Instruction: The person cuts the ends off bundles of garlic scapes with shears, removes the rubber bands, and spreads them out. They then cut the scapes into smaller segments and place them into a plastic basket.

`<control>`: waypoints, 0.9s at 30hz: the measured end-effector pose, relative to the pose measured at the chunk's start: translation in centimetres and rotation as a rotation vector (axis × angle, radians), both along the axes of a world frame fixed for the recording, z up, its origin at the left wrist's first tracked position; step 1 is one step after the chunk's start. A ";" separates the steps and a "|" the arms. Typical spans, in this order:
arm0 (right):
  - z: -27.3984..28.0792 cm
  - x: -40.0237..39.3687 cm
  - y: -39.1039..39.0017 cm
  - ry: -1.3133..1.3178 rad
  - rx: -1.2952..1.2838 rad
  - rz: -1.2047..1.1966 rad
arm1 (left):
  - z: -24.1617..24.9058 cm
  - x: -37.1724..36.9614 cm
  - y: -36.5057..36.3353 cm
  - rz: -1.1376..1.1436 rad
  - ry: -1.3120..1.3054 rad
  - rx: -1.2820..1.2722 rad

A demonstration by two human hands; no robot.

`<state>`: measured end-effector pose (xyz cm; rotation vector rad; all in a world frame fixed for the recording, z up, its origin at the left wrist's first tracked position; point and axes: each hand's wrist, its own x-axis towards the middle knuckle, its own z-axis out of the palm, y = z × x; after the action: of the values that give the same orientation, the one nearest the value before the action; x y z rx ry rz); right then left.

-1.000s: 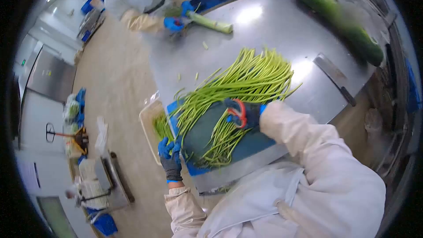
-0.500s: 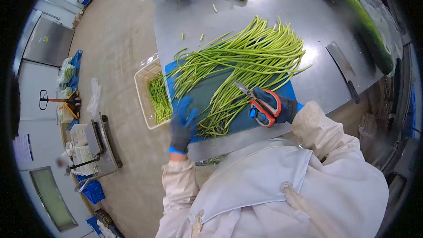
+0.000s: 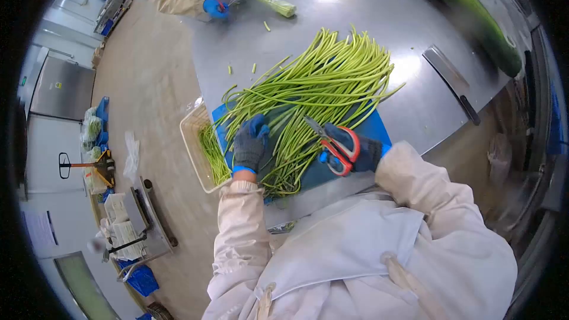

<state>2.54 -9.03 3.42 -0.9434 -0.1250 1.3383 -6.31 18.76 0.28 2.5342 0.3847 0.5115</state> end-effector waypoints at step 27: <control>-1.3 1.0 1.4 -0.492 -0.069 0.366 | 5.6 -11.1 -2.1 0.094 0.219 0.031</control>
<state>3.52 -7.58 2.09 -1.3419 -0.6576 1.4209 -17.38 16.69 5.88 2.6195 0.5824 0.2754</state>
